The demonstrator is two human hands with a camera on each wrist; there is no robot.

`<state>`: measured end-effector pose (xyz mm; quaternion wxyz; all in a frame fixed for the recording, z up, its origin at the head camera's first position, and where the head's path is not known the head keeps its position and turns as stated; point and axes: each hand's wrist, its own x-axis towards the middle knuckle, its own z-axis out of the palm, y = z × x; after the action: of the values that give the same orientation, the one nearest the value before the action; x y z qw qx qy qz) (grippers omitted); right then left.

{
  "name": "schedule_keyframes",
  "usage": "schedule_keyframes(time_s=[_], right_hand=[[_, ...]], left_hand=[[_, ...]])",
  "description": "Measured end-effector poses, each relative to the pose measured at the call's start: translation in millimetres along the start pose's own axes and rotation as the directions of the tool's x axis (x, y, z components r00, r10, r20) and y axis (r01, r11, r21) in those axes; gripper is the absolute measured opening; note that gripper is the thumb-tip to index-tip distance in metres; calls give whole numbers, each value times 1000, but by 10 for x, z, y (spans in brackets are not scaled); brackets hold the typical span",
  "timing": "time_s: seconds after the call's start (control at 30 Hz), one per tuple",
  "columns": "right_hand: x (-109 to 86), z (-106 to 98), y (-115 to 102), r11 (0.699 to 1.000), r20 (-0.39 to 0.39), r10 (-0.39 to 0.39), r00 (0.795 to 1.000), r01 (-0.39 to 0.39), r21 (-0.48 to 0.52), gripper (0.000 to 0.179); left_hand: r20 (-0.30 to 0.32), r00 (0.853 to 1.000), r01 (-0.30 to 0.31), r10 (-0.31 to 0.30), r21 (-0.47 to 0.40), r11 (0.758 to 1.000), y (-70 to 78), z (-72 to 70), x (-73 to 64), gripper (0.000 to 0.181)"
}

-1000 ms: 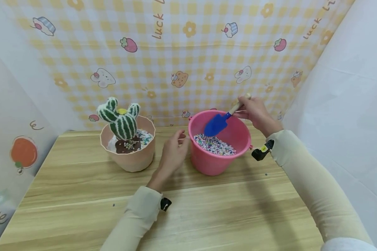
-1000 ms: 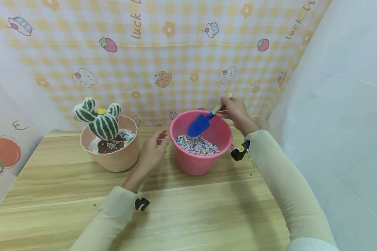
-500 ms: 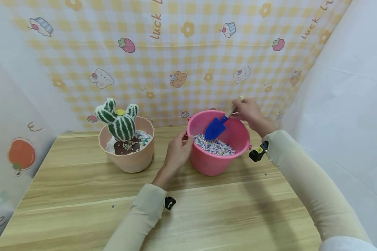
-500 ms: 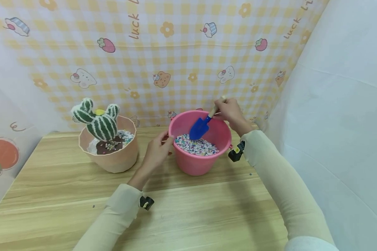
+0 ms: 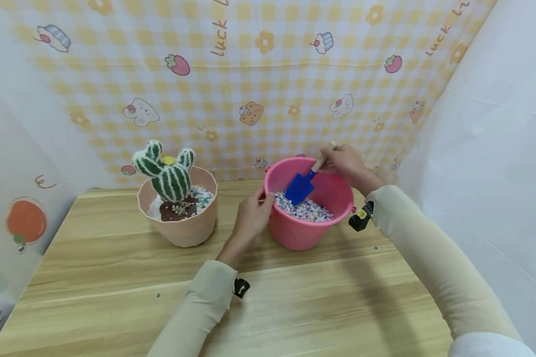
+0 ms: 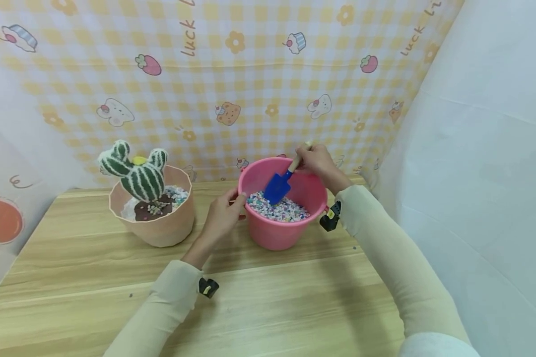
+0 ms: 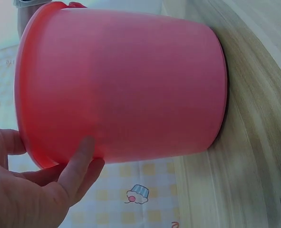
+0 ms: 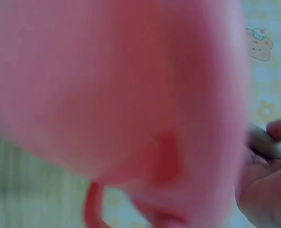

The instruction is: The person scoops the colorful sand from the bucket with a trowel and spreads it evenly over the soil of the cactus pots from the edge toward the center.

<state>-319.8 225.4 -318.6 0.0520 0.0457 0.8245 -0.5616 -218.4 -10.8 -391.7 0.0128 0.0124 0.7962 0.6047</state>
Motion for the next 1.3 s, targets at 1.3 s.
schedule_keyframes(time_s=[1.3], right_hand=[[-3, 158, 208, 980, 286, 127, 950, -165, 113, 44]], left_hand=[[-20, 1000, -5, 5, -14, 1000, -34, 14, 2, 39]])
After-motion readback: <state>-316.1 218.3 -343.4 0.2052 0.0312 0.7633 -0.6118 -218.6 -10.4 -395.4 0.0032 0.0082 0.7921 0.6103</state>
